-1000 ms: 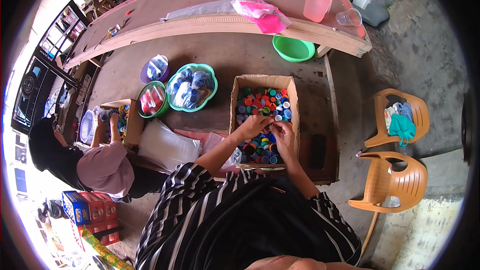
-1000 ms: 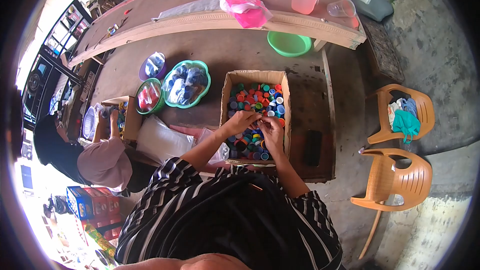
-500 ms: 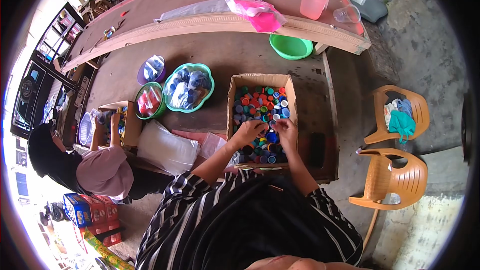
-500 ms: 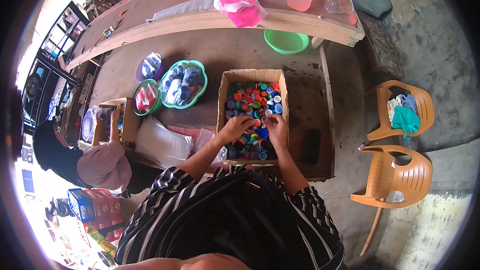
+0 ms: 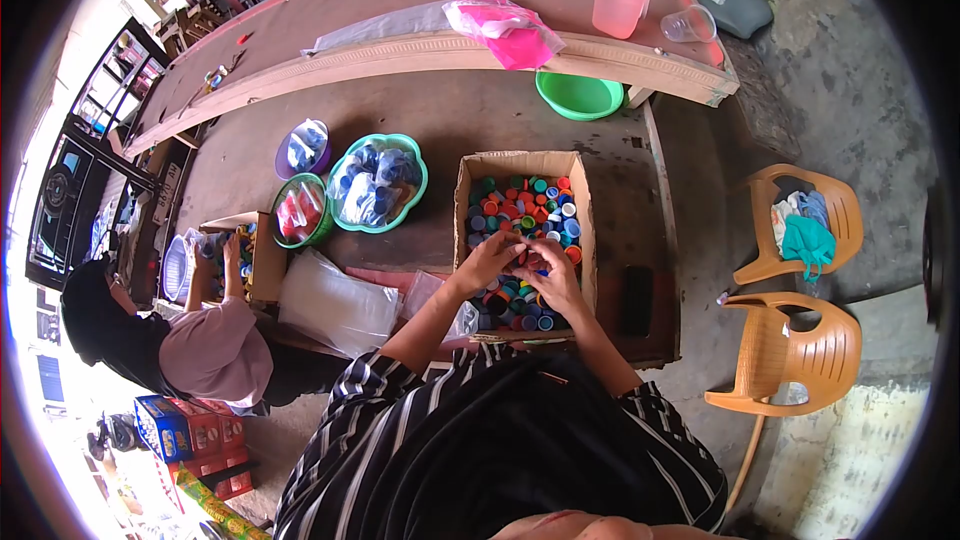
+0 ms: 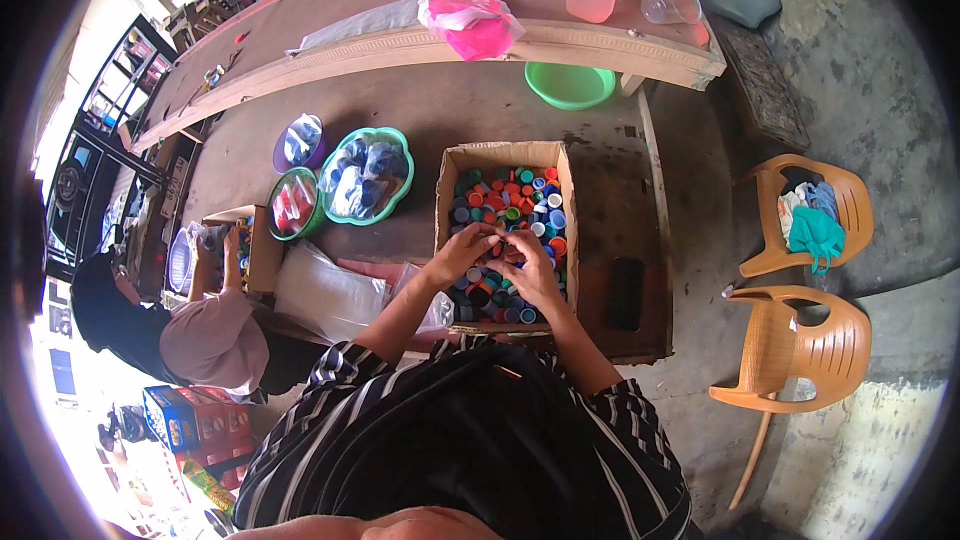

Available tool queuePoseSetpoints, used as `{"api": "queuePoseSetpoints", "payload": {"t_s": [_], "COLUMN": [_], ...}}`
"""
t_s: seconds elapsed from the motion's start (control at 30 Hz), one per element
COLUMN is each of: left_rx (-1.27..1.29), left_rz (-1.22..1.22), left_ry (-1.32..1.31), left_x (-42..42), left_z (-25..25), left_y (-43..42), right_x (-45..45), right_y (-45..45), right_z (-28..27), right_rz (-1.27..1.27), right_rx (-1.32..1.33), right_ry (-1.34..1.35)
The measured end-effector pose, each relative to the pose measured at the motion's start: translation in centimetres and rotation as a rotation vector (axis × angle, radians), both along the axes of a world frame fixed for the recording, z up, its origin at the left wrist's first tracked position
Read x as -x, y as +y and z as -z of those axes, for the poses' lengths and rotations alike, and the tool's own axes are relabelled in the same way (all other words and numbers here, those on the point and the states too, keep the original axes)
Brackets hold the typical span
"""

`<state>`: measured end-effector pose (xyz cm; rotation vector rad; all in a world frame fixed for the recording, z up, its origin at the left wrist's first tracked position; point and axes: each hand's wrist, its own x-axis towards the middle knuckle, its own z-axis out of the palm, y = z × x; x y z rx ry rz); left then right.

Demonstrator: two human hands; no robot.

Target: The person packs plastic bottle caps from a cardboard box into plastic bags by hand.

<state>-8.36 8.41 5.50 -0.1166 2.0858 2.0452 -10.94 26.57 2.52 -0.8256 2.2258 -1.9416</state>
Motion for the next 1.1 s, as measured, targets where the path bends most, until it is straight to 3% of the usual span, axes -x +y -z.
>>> {"api": "queuePoseSetpoints", "payload": {"t_s": [0.2,0.3,0.4,0.43,0.5,0.6,0.73,0.83,0.87,0.97,1.1], "left_rx": [-0.344,-0.547,-0.625,-0.632,-0.644,-0.698,-0.704,-0.728,-0.748,-0.695,-0.568], "left_rz": [0.001,-0.146,-0.129,-0.126,-0.117,-0.137,-0.132,-0.123,-0.107,-0.132,-0.137], "left_ry": [-0.124,-0.149,-0.11,-0.091,-0.051,-0.032,-0.067,-0.038,-0.04,-0.063,-0.008], "left_x": [-0.5,-1.6,-2.0,-2.1,-2.3,-2.6,-3.1,-3.3,-3.2,-3.9,-5.0], "left_z": [2.7,-0.4,-0.8,-0.8,-0.3,0.8,-1.7,-2.3,-1.3,-0.4,-0.2], "left_y": [-0.4,0.7,0.6,0.6,0.5,0.3,0.5,0.6,0.3,0.7,2.3], "right_x": [0.1,-1.1,-1.7,-1.7,-2.0,-0.9,-1.7,-1.8,-2.1,-2.1,-2.3], "right_y": [-0.3,-0.8,-1.1,-0.9,-1.0,-0.6,-1.1,-0.8,-0.6,-0.3,1.2], "right_z": [0.1,-3.8,-4.1,-3.7,-3.3,-3.5,-5.5,-5.0,-4.9,-4.6,-4.4], "right_rz": [0.061,0.199,0.193,0.218,0.198,0.147,0.179,0.05,0.016,0.039,-0.106], "right_rx": [-0.128,-0.2,-0.132,-0.257,-0.261,-0.264,-0.004,-0.11,-0.118,-0.106,-0.057], "right_ry": [0.286,0.391,0.44,0.583,0.501,0.646,0.209,0.321,0.246,0.325,-0.077]}}
